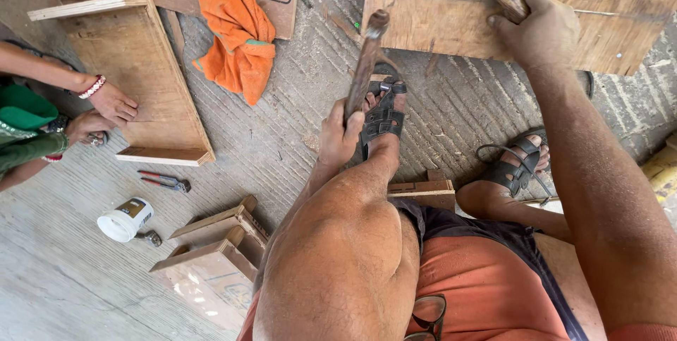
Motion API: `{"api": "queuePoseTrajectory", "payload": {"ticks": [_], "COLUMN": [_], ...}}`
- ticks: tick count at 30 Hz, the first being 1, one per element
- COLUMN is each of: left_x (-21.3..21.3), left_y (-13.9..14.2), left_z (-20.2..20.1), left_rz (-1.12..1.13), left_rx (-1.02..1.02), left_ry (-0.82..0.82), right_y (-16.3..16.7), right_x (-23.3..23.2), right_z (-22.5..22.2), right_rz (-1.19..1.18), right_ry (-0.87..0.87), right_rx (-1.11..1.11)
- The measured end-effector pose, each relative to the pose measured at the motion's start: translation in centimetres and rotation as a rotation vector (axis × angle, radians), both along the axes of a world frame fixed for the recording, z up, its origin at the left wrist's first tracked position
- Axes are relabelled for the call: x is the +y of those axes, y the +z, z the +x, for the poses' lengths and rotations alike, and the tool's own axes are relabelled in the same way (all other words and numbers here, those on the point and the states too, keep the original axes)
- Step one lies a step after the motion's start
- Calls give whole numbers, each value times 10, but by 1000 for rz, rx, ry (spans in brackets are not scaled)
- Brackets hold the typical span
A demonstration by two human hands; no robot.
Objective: The person sits on the floor and files the edge of a plywood panel with a hand file, then uses an angle grinder to sand the panel's surface, moving the grinder back and forth across the wood before setting the grinder down.
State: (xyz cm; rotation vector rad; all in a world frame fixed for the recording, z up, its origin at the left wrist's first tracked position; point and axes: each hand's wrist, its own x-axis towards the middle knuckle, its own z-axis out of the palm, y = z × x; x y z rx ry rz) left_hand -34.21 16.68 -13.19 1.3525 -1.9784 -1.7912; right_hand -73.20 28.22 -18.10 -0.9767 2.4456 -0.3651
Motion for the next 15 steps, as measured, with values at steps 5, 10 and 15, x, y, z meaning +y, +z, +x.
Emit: {"api": "queuePoseTrajectory", "payload": {"ticks": [5,10,15], "left_x": [-6,-20,-7], "left_y": [-20,-33,-7], "left_z": [9,-3,9], "left_rz": [-475,-221,-320], "left_rx": [451,-352,-141], "left_ry": [-41,-178,-1], "right_y": [-7,-2,6], "right_x": [7,7,5], "right_z": [2,1,0], "right_rz": [38,-165,-171], "right_ry": [-10,89,105], "right_rx": [-3,139,94]}}
